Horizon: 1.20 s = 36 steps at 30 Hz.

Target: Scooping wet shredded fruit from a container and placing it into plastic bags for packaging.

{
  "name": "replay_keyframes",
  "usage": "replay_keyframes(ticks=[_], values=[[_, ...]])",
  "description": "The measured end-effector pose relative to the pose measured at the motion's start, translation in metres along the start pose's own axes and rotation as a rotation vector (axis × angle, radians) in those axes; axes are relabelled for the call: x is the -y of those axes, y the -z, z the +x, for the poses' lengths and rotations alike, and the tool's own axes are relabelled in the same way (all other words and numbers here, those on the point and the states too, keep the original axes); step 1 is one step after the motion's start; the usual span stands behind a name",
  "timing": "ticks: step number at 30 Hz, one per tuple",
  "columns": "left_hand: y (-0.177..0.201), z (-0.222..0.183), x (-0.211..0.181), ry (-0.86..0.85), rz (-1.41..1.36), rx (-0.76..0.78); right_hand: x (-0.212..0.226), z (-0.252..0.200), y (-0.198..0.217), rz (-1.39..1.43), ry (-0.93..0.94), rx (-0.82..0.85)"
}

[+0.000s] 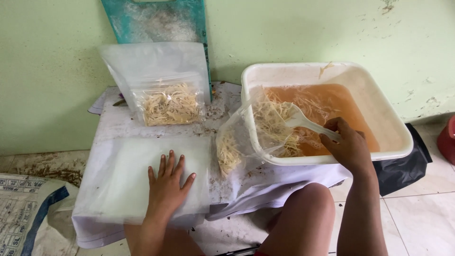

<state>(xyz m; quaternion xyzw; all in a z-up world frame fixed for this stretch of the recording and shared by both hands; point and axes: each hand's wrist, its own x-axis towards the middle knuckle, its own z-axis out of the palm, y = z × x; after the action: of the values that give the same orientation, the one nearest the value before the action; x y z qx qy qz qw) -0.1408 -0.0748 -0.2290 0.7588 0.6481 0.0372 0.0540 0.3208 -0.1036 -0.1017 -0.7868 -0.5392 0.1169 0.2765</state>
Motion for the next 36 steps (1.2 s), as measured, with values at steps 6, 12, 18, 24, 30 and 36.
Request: replay_keyframes(ticks=[6, 12, 18, 24, 30, 36], values=[[0.004, 0.002, -0.012, 0.017, -0.035, -0.013, 0.005, -0.002, 0.002, 0.05, 0.018, -0.001], [0.0, 0.009, -0.009, 0.017, -0.055, -0.049, 0.008, -0.004, 0.003, 0.043, 0.004, 0.002], [0.003, 0.01, -0.01, 0.027, -0.058, -0.011, 0.006, -0.003, 0.002, 0.016, 0.032, -0.004], [-0.004, 0.011, -0.007, 0.017, -0.051, -0.044, 0.008, -0.003, 0.003, 0.03, 0.02, -0.002], [-0.001, 0.011, -0.008, 0.031, -0.06, -0.015, 0.007, -0.004, 0.002, 0.045, 0.009, -0.009], [-0.005, 0.01, -0.007, 0.009, -0.048, -0.082, 0.011, -0.004, 0.004, 0.03, -0.026, 0.014]])
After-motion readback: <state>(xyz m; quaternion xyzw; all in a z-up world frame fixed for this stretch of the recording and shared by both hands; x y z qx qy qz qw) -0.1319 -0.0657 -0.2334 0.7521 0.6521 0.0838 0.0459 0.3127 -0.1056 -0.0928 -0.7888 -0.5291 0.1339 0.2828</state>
